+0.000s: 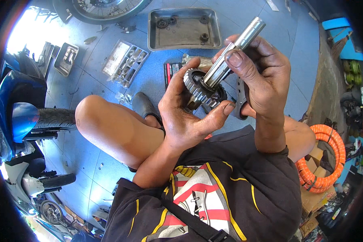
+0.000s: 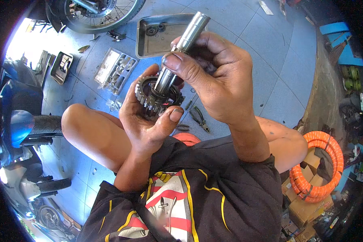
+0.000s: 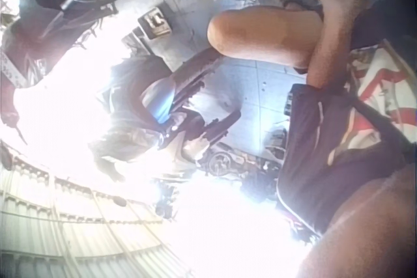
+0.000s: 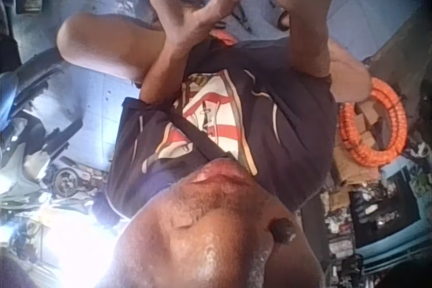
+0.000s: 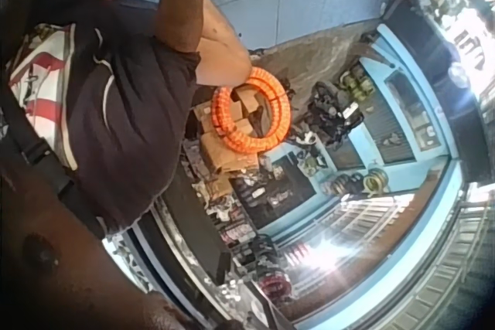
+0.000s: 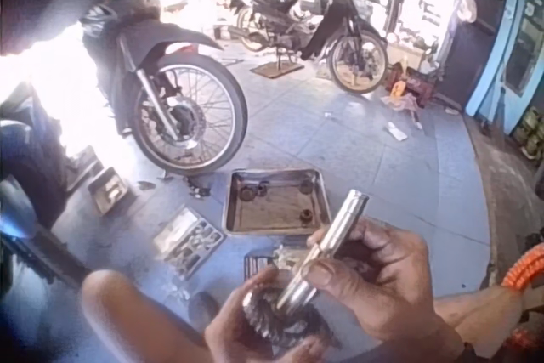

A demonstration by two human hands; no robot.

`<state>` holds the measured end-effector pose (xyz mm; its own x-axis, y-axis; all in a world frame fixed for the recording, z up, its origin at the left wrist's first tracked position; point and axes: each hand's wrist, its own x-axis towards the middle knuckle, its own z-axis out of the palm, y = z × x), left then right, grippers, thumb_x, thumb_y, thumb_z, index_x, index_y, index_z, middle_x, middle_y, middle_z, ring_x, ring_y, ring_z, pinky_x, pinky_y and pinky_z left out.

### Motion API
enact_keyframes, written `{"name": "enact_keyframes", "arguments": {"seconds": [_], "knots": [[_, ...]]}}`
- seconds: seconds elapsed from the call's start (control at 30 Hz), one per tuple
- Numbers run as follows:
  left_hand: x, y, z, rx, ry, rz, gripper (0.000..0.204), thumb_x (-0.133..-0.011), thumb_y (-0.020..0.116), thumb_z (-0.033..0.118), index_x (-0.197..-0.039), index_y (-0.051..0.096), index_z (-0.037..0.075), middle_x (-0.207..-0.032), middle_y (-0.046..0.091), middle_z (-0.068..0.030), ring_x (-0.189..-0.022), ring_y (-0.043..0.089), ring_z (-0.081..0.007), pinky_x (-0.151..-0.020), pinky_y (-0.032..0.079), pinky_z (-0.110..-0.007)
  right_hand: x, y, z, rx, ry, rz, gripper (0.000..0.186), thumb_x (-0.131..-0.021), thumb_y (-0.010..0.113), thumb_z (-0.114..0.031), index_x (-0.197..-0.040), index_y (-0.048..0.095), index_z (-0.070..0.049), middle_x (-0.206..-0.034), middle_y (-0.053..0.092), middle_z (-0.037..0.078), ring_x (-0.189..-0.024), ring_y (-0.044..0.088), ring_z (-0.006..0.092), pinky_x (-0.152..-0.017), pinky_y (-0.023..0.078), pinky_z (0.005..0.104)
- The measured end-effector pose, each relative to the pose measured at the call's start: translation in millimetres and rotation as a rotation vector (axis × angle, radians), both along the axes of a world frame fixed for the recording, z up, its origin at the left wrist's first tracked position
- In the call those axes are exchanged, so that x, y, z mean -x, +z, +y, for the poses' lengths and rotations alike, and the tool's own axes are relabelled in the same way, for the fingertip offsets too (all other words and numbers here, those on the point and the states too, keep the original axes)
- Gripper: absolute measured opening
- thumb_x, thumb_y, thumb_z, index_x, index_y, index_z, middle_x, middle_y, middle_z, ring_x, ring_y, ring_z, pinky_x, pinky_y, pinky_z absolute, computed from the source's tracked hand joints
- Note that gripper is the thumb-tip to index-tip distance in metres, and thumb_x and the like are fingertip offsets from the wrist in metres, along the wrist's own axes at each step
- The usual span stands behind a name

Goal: The recorder is assembling or repairing internal motorcycle engine components, specifically working on a gear shaft and related assembly.

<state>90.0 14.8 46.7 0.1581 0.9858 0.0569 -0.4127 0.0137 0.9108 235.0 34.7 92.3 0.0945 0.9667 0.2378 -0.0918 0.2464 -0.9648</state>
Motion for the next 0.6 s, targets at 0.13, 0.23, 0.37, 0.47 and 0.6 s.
{"name": "enact_keyframes", "arguments": {"seconds": [0.13, 0.23, 0.37, 0.47, 0.6], "knots": [[3.4, 0.9, 3.0, -0.012, -0.043, -0.087, 0.084, -0.065, 0.087, 0.011, -0.131, 0.037, -0.005, -0.115, 0.054, -0.0153, -0.104, 0.057, -0.0209, -0.091, 0.048, -0.032, 1.9, 1.5, 2.6, 0.016, -0.045, -0.009, 0.019, -0.087, 0.07, -0.005, -0.101, 0.063, 0.005, -0.082, 0.068, 0.007, -0.074, 0.064, 0.0082, -0.062, 0.051, 0.0207], [2.9, -12.3, 9.3, -0.234, -0.039, -0.084, 0.083, -0.062, 0.089, 0.009, -0.125, 0.034, 0.0, -0.118, 0.049, -0.016, -0.11, 0.053, -0.0212, -0.095, 0.045, -0.033, 3.6, 3.6, 3.6, 0.017, -0.062, -0.007, 0.017, -0.086, 0.071, -0.006, -0.097, 0.065, 0.005, -0.079, 0.068, 0.007, -0.07, 0.063, 0.0074, -0.059, 0.05, 0.02], [0.4, -19.9, 10.8, -0.289, -0.055, -0.148, 0.083, -0.058, 0.092, 0.009, -0.12, 0.036, 0.006, -0.117, 0.053, -0.016, -0.108, 0.058, -0.0233, -0.09, 0.049, -0.033, 6.9, 7.0, 1.2, 0.026, -0.094, -0.036, 0.016, -0.084, 0.074, -0.005, -0.093, 0.066, 0.004, -0.077, 0.068, 0.006, -0.068, 0.063, 0.0063, -0.058, 0.049, 0.0192], [-0.1, -18.3, 9.9, -0.304, -0.057, -0.117, 0.08, -0.058, 0.091, 0.007, -0.118, 0.037, 0.007, -0.115, 0.055, -0.016, -0.105, 0.059, -0.0226, -0.088, 0.05, -0.033, 5.1, 9.6, -1.8, 0.056, -0.086, -0.084, 0.024, -0.083, 0.075, -0.011, -0.098, 0.066, 0.005, -0.082, 0.068, 0.007, -0.074, 0.063, 0.0095, -0.067, 0.05, 0.0209], [1.4, -17.8, 8.9, -0.317, -0.041, -0.058, 0.077, -0.06, 0.091, 0.009, -0.116, 0.039, 0.005, -0.116, 0.057, -0.0172, -0.102, 0.061, -0.0217, -0.087, 0.051, -0.033, 4.4, 13.3, -3.8, 0.082, -0.095, -0.111, 0.022, -0.083, 0.076, -0.011, -0.096, 0.066, 0.004, -0.08, 0.068, 0.006, -0.07, 0.062, 0.0082, -0.064, 0.049, 0.0201]]}}
